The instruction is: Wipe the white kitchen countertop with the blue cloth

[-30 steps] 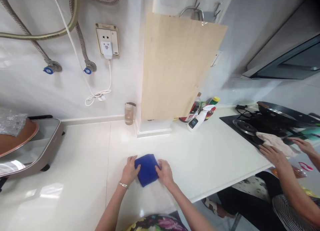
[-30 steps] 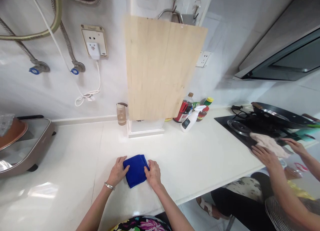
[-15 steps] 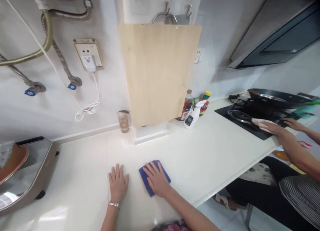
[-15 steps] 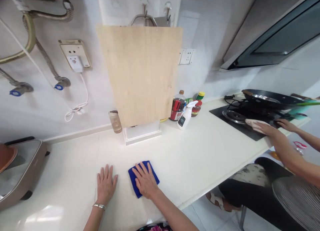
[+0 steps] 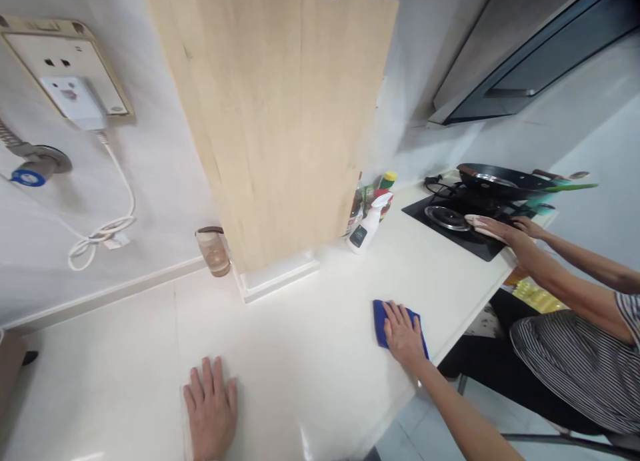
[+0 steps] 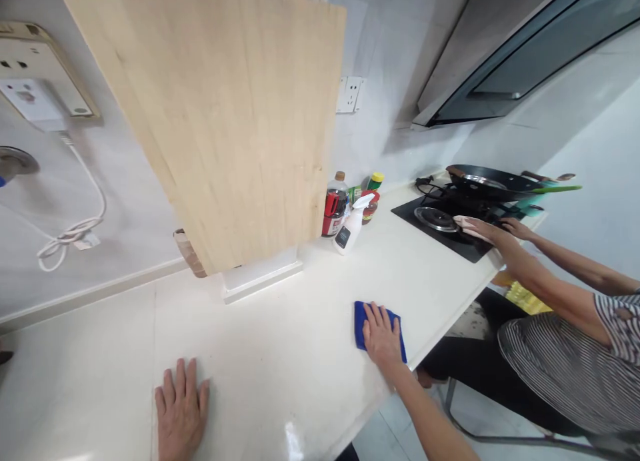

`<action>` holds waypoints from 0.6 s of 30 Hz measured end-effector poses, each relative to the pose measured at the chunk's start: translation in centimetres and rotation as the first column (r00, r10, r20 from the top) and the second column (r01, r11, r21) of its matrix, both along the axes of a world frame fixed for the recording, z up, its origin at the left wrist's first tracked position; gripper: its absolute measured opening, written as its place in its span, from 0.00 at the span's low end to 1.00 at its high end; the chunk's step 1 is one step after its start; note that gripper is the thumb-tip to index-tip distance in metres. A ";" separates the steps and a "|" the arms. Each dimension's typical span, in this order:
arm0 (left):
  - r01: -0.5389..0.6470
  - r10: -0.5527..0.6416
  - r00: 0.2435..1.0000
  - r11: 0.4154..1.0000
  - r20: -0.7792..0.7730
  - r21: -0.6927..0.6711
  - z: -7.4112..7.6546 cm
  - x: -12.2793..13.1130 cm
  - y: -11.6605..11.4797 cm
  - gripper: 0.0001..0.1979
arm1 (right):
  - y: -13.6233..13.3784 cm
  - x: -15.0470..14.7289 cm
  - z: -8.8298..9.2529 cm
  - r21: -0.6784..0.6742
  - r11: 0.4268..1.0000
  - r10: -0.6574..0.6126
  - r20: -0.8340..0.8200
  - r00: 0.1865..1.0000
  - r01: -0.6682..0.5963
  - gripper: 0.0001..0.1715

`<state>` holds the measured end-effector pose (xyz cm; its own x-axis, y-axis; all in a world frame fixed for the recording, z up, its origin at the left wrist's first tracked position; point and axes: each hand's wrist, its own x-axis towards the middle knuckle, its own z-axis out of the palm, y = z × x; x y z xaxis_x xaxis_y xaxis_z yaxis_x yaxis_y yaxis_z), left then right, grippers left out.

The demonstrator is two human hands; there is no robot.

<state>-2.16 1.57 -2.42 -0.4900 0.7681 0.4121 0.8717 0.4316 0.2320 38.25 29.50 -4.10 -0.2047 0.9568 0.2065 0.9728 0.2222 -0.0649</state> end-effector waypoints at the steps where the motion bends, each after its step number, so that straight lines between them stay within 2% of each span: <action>1: 0.003 -0.003 1.000 1.000 -0.007 -0.002 0.1 0.0 0.1 0.34 | 1.0 -0.2 0.2 -0.017 0.998 -0.052 0.006 0.999 0.052 0.34; 6: -0.028 0.028 0.999 1.000 -0.020 -0.012 0.3 0.2 0.5 0.32 | 5.6 -4.9 2.0 -0.110 0.947 -0.299 0.031 0.954 0.301 0.35; 8: -0.041 0.041 0.999 0.999 -0.021 0.004 0.3 0.3 0.6 0.32 | 6.9 -7.9 2.3 -0.131 0.939 -0.315 0.046 0.948 0.319 0.34; 11: -0.038 0.037 0.999 0.999 -0.023 -0.005 0.1 0.2 0.7 0.32 | 7.6 -13.2 2.3 -0.134 0.954 -0.261 0.060 0.963 0.267 0.34; 14: -0.039 0.038 0.999 0.999 -0.022 -0.032 -0.2 0.1 0.7 0.32 | 6.2 -19.2 2.2 -0.114 0.982 -0.140 0.069 0.988 0.147 0.34; 18: -0.066 0.065 0.997 0.996 -0.033 -0.055 -0.5 0.1 0.6 0.31 | 1.2 -26.4 2.5 -0.116 0.993 -0.020 0.048 0.999 0.025 0.34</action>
<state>-2.08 2.20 -2.89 -0.5278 0.7570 0.3852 0.8475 0.4995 0.1796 11.83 30.69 -1.58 -0.1896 0.9783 0.0835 0.9801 0.1937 -0.0431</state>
